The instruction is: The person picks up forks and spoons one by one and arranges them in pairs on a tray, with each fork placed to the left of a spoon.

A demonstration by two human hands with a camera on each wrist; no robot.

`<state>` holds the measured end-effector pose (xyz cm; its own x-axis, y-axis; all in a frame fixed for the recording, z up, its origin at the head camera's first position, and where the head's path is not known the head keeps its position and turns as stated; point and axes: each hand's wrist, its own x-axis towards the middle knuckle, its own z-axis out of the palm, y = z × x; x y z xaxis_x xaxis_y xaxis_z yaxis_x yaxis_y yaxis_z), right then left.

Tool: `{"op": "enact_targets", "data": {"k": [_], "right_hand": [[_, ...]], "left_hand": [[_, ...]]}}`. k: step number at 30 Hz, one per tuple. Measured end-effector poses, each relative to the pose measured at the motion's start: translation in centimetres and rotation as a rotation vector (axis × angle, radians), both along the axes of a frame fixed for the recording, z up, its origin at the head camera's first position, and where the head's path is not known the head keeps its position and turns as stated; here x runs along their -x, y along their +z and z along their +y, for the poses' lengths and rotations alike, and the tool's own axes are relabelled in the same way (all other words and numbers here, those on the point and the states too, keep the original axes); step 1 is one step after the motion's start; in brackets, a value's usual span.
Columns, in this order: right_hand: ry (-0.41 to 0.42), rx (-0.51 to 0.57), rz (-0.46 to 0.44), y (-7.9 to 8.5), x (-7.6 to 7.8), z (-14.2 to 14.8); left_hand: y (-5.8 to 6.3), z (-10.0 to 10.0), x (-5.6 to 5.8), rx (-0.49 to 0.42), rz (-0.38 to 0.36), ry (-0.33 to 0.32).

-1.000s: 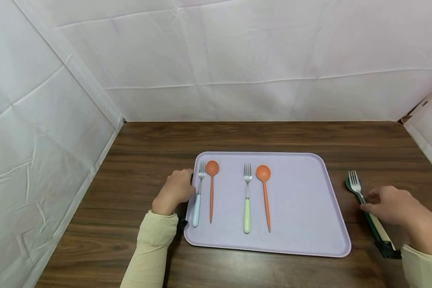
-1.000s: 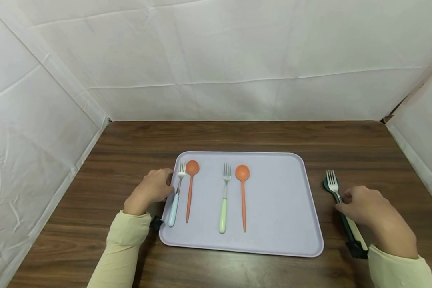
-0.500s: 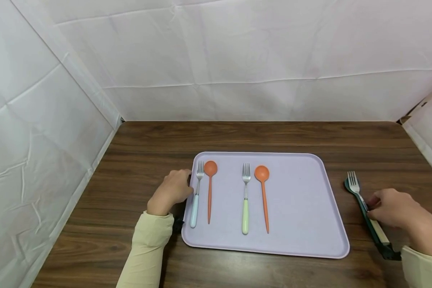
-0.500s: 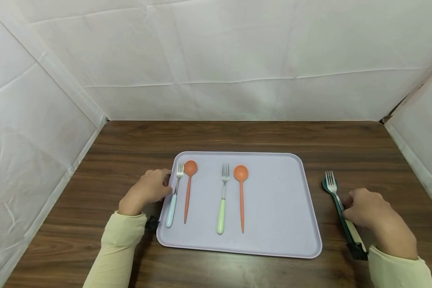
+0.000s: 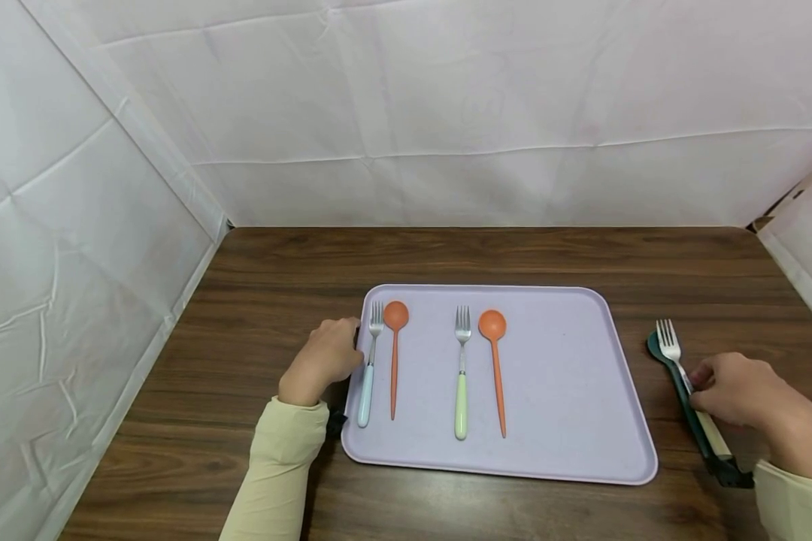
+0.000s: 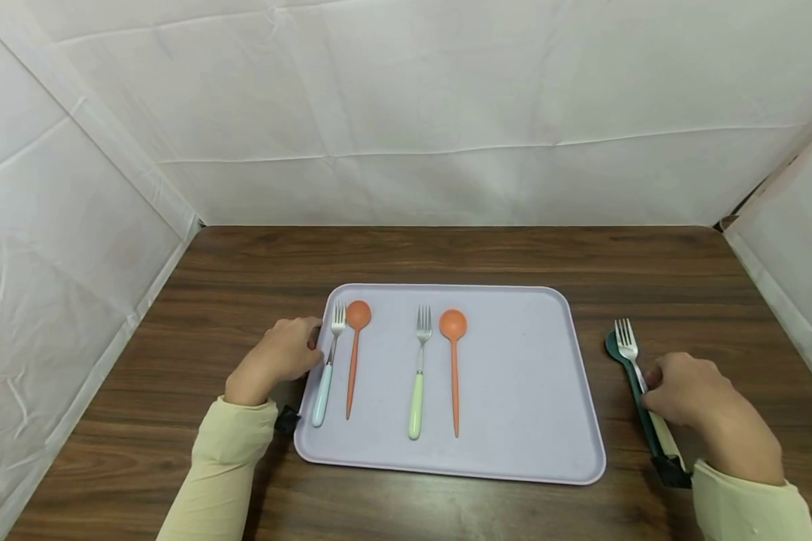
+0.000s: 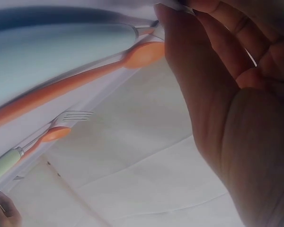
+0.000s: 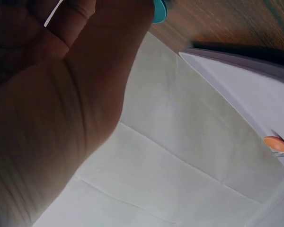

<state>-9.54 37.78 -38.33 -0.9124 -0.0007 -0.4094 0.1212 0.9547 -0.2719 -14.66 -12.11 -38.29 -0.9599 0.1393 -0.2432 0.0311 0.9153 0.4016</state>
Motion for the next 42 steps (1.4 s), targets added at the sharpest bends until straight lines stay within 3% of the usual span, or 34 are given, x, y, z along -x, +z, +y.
{"op": "enact_targets", "data": {"k": [17, 35, 42], "right_hand": [[0.067, 0.02, 0.148, 0.2, 0.3, -0.8], [0.055, 0.076, 0.255, 0.4, 0.1, -2.7], [0.063, 0.118, 0.221, 0.6, 0.1, -3.7]], "left_hand": [[0.0, -0.1, -0.2, -0.007, 0.009, -0.003], [0.1, 0.0, -0.2, -0.003, 0.017, -0.012], [0.1, 0.0, -0.1, -0.003, 0.02, -0.009]]}}
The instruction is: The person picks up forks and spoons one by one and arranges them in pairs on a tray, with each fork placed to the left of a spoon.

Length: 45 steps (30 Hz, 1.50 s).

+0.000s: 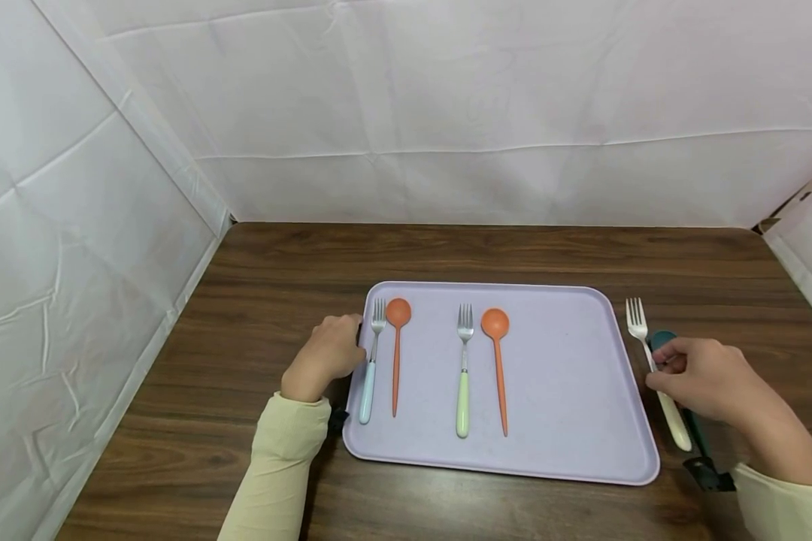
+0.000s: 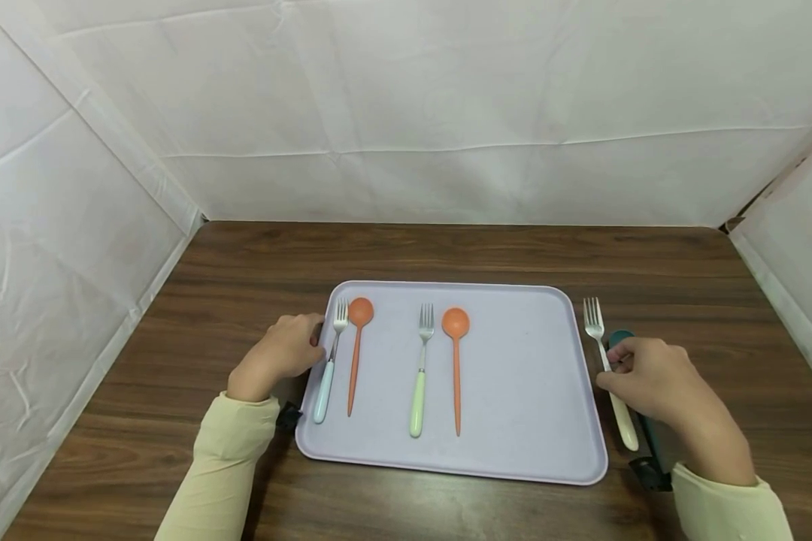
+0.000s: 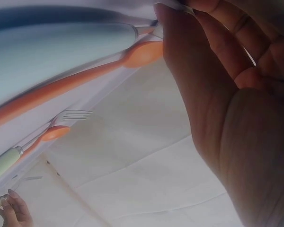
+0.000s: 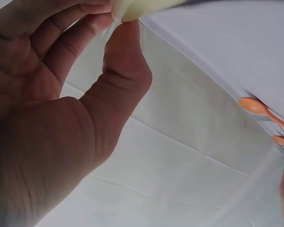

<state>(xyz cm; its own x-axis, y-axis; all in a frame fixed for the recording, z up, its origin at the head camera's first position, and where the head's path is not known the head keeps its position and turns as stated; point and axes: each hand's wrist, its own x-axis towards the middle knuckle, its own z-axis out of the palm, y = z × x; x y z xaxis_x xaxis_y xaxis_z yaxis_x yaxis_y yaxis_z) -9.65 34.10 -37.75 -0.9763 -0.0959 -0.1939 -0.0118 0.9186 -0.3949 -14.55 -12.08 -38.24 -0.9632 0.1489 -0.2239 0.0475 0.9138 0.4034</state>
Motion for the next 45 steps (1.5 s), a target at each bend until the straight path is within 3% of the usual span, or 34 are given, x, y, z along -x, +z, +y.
{"op": "enact_targets", "data": {"k": [12, 21, 33, 45], "right_hand": [[0.019, 0.025, 0.044, -0.1, -0.1, -1.8], [0.011, 0.089, -0.009, 0.0, -0.3, -3.1], [0.04, 0.128, 0.041, -0.8, -0.2, -5.0], [0.086, 0.117, 0.02, -1.3, -0.2, -6.4]], "left_hand": [[0.1, -0.1, 0.0, -0.006, 0.007, -0.004], [0.1, 0.0, 0.1, -0.001, 0.003, -0.001], [0.0, -0.1, 0.0, -0.004, 0.0, 0.005], [0.1, -0.1, 0.0, -0.012, -0.001, -0.001]]}}
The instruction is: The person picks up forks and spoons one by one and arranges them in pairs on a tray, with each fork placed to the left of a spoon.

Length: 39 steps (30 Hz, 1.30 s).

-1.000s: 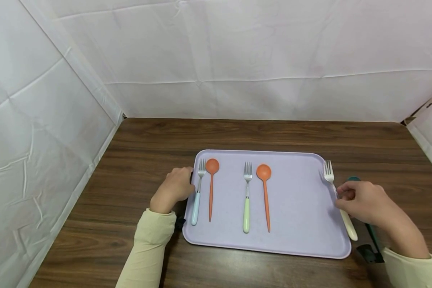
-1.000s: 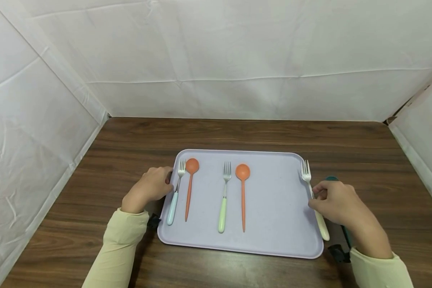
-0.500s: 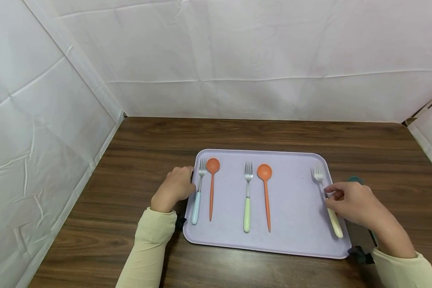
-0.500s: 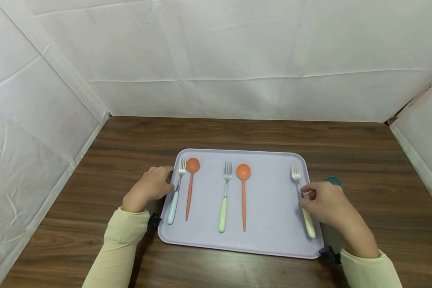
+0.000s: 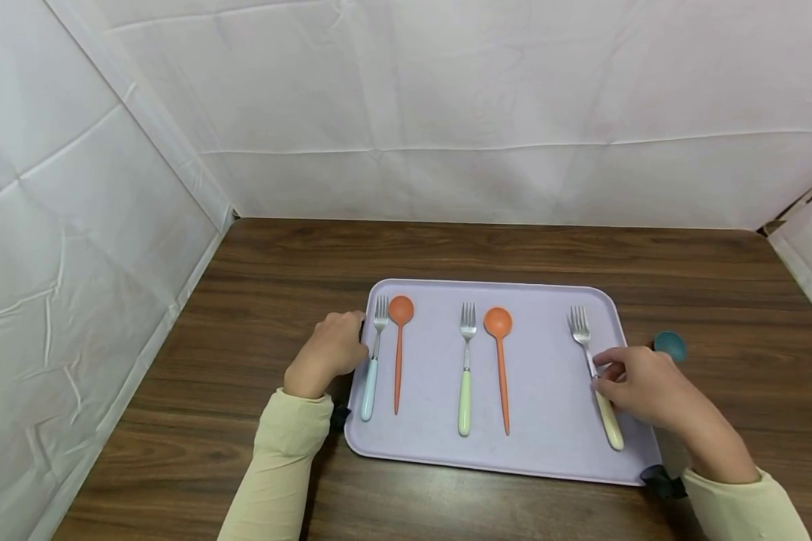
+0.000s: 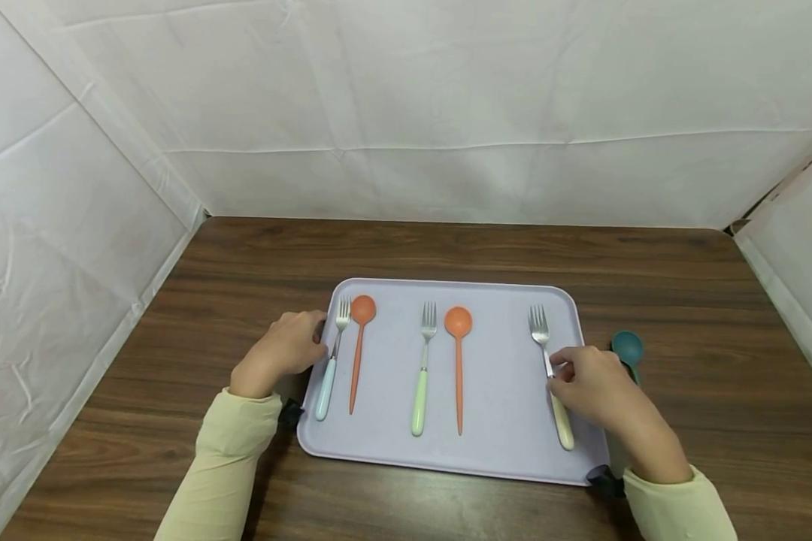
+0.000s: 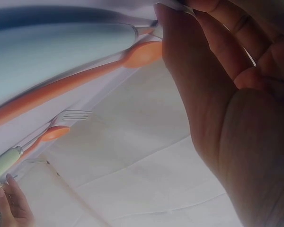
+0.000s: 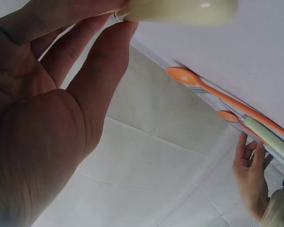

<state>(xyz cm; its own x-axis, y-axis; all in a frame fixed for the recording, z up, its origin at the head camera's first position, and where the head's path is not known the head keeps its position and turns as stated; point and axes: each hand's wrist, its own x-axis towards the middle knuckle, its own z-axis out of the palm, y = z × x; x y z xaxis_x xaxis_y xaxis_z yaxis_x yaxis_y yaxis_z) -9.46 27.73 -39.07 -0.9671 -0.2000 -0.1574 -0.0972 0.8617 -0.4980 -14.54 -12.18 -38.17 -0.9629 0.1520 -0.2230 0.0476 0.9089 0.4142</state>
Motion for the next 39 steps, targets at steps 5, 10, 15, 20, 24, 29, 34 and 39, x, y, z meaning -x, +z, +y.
{"op": "enact_targets", "data": {"k": [5, 10, 15, 20, 24, 29, 34, 39], "right_hand": [[-0.002, -0.01, 0.003, -0.1, 0.0, -0.2], [-0.012, -0.021, -0.028, 0.1, 0.1, -0.5], [-0.016, -0.025, -0.039, 0.2, 0.0, -0.9], [-0.024, -0.032, -0.014, 0.4, -0.1, -0.6], [-0.023, -0.041, 0.011, 0.9, -0.1, 0.1], [-0.016, -0.078, 0.024, 1.6, 0.0, 1.3], [-0.016, -0.127, 0.035, 2.0, 0.0, 2.6], [0.0, -0.145, 0.028, 2.4, -0.3, 3.9]], "left_hand": [[0.1, 0.1, -0.1, 0.001, -0.006, 0.004], [0.0, 0.0, 0.0, 0.004, -0.017, 0.007], [0.1, 0.1, 0.0, 0.003, -0.021, 0.016], [0.1, 0.1, -0.1, -0.002, -0.023, 0.021], [0.1, 0.1, 0.0, 0.001, -0.023, 0.017], [0.1, 0.1, 0.1, 0.004, -0.016, 0.014], [0.1, 0.2, 0.0, 0.014, -0.01, 0.015], [0.1, 0.2, -0.1, 0.013, -0.017, 0.018]]}}
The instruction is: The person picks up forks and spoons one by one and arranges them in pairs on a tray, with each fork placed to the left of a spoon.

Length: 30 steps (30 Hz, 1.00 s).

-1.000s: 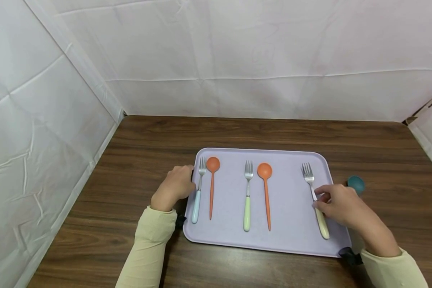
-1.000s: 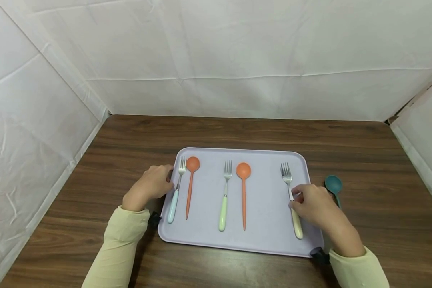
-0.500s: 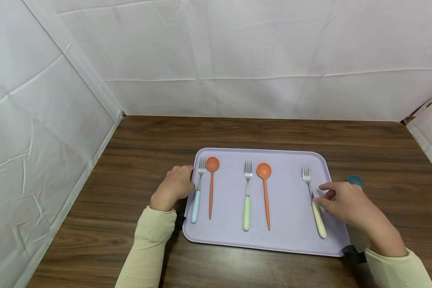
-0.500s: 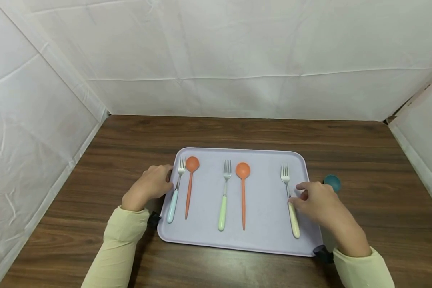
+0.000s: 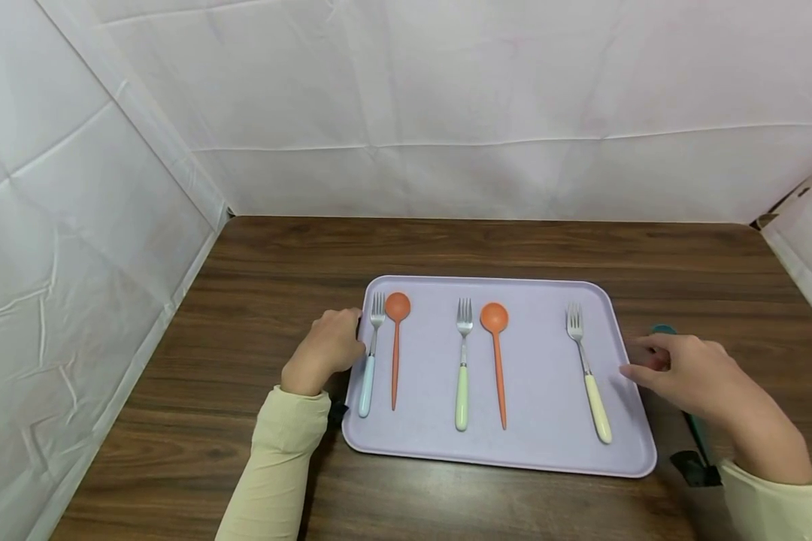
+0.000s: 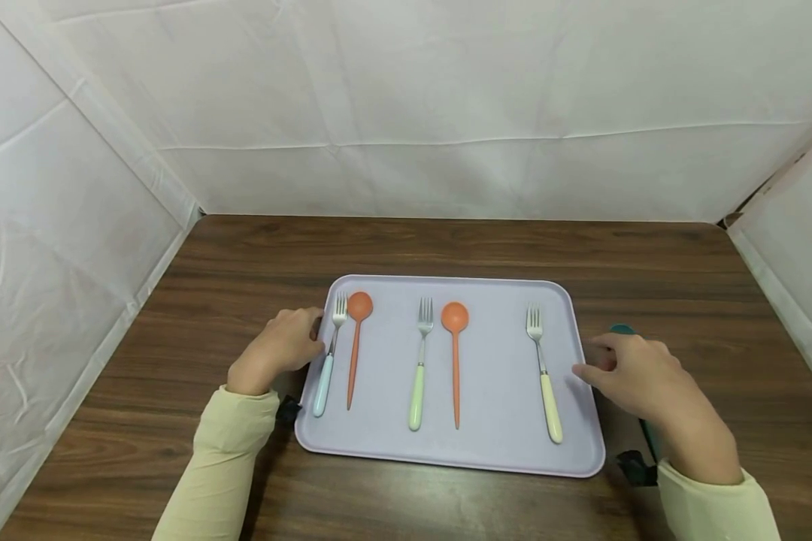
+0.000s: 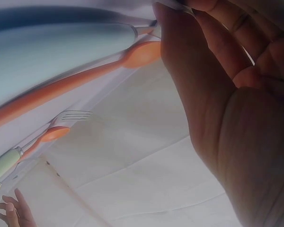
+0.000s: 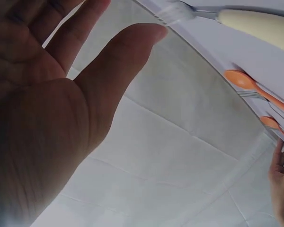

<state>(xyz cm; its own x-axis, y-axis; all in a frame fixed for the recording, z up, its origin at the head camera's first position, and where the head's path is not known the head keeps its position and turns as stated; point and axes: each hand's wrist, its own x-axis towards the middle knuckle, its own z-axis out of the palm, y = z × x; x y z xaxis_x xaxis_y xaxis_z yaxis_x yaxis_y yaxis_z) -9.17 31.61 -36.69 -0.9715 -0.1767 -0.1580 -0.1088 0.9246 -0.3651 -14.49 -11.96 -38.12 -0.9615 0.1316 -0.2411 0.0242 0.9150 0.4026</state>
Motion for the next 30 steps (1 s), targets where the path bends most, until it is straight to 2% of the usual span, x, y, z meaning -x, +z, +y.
{"op": "enact_targets", "data": {"k": [8, 17, 30], "right_hand": [[-0.015, -0.014, -0.04, 0.3, 0.0, 1.3], [-0.101, -0.116, -0.116, 0.2, 0.1, 2.8], [-0.141, -0.174, -0.167, -1.1, 0.6, 4.5]], "left_hand": [[-0.1, -0.2, 0.0, 0.001, 0.002, 0.001], [0.1, 0.0, 0.1, -0.009, 0.017, -0.025], [0.3, 0.2, 0.1, -0.006, 0.015, -0.014]]}}
